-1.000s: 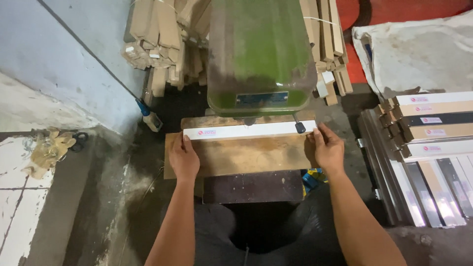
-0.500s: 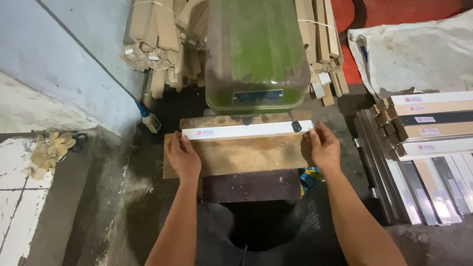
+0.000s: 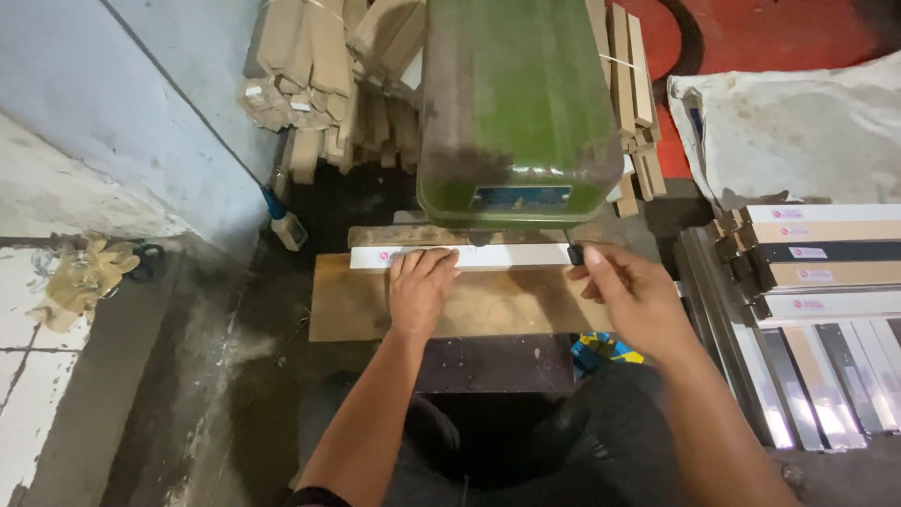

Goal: Operating a punch machine to process long trim pieces and stacking them in organized piles.

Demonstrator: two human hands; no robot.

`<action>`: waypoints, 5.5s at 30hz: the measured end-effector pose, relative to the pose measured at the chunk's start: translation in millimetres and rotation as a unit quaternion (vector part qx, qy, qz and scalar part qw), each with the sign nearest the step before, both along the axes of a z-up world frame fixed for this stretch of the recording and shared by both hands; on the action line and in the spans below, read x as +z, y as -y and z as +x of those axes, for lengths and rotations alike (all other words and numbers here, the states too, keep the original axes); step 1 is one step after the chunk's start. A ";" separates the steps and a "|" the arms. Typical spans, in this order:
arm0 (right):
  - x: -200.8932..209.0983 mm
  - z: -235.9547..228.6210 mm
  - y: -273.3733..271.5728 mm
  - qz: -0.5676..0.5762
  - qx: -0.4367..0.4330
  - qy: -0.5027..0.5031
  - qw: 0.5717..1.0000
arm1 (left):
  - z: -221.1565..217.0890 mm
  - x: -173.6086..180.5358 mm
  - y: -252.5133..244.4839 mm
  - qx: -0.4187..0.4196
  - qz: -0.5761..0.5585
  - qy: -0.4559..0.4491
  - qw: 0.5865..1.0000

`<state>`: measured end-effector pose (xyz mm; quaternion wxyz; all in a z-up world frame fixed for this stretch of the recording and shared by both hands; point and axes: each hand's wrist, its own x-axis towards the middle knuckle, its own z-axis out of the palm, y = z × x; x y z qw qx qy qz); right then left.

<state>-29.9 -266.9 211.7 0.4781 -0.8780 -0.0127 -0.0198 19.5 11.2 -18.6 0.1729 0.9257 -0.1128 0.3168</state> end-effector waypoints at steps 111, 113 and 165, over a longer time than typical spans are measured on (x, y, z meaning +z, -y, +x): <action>-162.3 69.9 55.9 -0.127 -0.115 -0.081 0.982 | -53.3 97.2 -17.3 0.313 -0.223 -0.162 0.909; -171.0 70.1 53.1 -0.132 -0.124 -0.059 0.982 | -47.2 70.6 -40.1 0.396 -0.269 -0.208 0.853; -3.4 20.7 25.7 -0.136 -0.025 -0.086 0.987 | -35.9 43.1 42.0 0.118 -0.068 -0.125 0.983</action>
